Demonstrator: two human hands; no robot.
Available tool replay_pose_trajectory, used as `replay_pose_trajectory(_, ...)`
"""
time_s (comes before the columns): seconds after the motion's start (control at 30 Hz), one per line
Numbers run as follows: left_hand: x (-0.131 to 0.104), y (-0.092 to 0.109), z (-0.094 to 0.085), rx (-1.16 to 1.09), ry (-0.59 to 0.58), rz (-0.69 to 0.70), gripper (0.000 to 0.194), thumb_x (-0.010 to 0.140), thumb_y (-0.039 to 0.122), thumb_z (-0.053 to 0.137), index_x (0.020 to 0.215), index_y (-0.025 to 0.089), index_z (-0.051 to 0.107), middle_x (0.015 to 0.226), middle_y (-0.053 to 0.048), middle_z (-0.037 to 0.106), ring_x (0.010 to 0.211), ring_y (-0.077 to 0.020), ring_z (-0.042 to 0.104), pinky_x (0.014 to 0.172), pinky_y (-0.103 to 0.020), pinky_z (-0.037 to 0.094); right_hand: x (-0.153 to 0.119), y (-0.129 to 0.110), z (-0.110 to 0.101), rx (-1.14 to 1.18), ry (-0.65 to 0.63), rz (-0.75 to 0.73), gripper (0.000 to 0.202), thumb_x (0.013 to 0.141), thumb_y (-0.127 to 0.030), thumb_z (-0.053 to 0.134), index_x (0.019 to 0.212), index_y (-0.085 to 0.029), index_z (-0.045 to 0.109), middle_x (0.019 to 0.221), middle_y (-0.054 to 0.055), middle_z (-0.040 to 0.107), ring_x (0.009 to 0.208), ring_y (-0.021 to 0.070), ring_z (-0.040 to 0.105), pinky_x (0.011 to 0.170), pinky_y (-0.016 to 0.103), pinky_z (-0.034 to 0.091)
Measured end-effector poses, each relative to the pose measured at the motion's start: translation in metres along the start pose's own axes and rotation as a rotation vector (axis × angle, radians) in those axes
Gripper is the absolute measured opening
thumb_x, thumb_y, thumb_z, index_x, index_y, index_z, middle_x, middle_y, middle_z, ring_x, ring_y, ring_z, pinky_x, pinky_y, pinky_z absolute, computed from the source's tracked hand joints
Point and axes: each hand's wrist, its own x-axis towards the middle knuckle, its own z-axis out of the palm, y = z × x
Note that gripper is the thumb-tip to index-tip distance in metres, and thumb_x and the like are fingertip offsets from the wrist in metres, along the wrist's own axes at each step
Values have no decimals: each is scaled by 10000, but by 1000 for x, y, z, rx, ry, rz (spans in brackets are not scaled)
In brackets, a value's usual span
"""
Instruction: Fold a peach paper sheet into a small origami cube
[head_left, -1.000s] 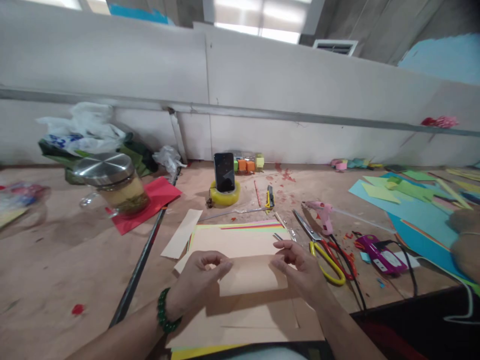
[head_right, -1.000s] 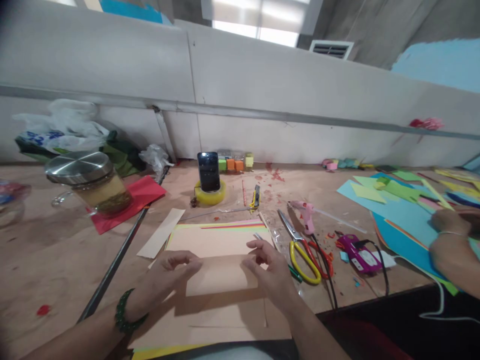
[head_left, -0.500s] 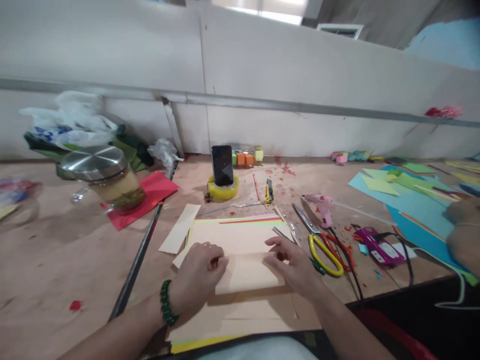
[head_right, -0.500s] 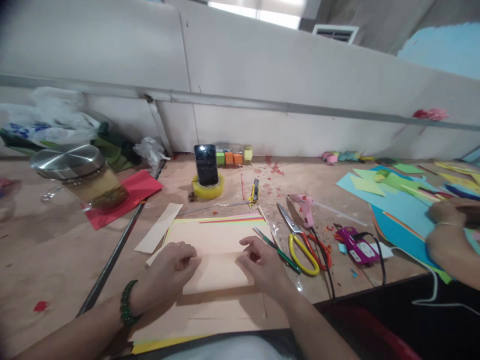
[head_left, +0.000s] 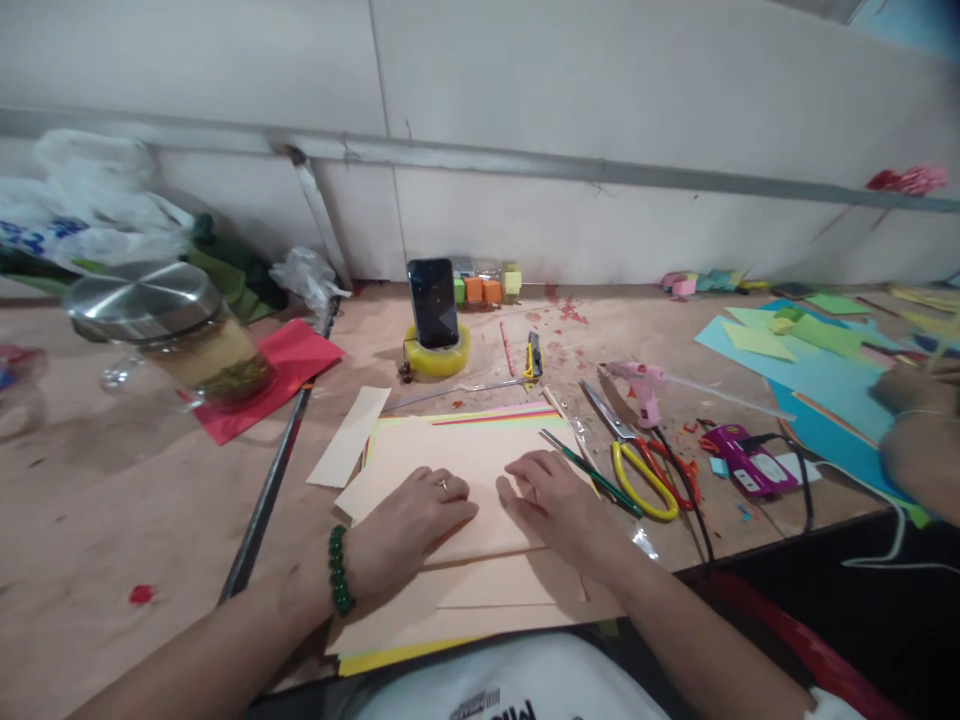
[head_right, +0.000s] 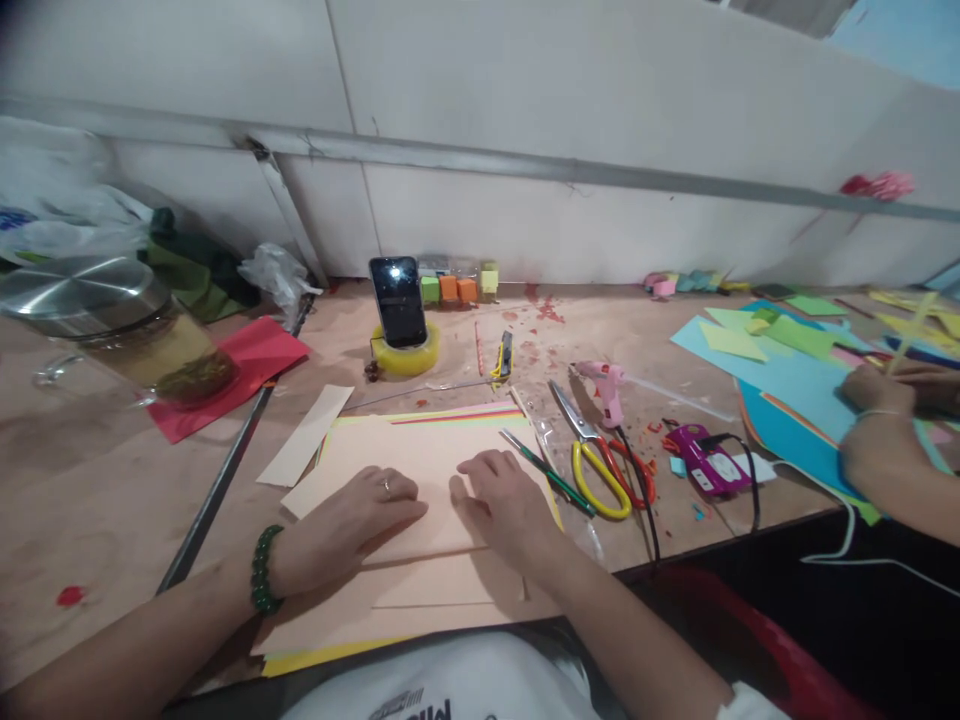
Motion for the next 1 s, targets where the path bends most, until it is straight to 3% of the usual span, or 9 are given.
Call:
replay_pose_trajectory(0.13, -2, 11, -13, 24, -117, 11, 327, 801, 43, 451, 1041, 200, 608, 997, -69, 651, 922, -227, 587, 926, -425, 360, 2, 3, 0, 4, -63, -265, 198, 861, -41, 544, 881, -192, 671, 946, 64, 699, 899, 196, 571, 812, 339, 462)
replay_pose_trajectory(0.3, -9, 33, -19, 42, -152, -22, 354, 766, 142, 481, 1086, 216, 612, 996, -99, 638, 961, -266, 597, 1071, -566, 230, 3, 0, -4, 18, -209, -381, 244, 827, 20, 549, 864, -179, 685, 889, 44, 703, 792, 164, 548, 697, 271, 440)
replay_pose_trajectory(0.43, -9, 38, -22, 27, -157, 7, 400, 695, 153, 520, 1079, 203, 617, 1008, -118, 644, 1023, -305, 578, 1069, -596, 236, 1, -4, -10, -8, -292, -477, 272, 848, 15, 498, 891, -168, 694, 890, 58, 712, 761, 165, 548, 686, 279, 442)
replay_pose_trajectory(0.6, -3, 34, -34, -43, -245, -36, 169, 692, 130, 521, 822, 191, 609, 922, -77, 640, 922, -254, 607, 1061, -565, 285, -3, -6, -12, 22, -337, -493, 349, 751, 69, 479, 921, -152, 689, 925, 55, 719, 788, 171, 563, 700, 287, 456)
replay_pose_trajectory(0.73, -4, 33, -35, -60, -256, -31, 194, 699, 111, 515, 825, 189, 638, 971, -95, 631, 978, -273, 606, 1038, -563, 321, -3, -9, -12, -10, -380, -466, 373, 742, 66, 480, 962, -154, 687, 907, 59, 707, 785, 174, 558, 687, 287, 460)
replay_pose_trajectory(0.87, -11, 31, -30, -34, -257, -5, 224, 672, 87, 508, 794, 183, 670, 1070, -135, 614, 1132, -316, 555, 1057, -587, 299, -5, -9, -11, -9, -381, -486, 308, 790, 46, 486, 887, -157, 696, 911, 63, 708, 787, 170, 559, 682, 283, 461)
replay_pose_trajectory(1.0, -13, 28, -30, -61, -302, -2, 181, 640, 67, 509, 694, 189, 632, 1077, -106, 608, 1156, -280, 540, 1104, -575, 250, -8, -8, -13, -7, -385, -499, 306, 822, 32, 456, 894, -153, 690, 897, 63, 697, 786, 165, 552, 694, 282, 458)
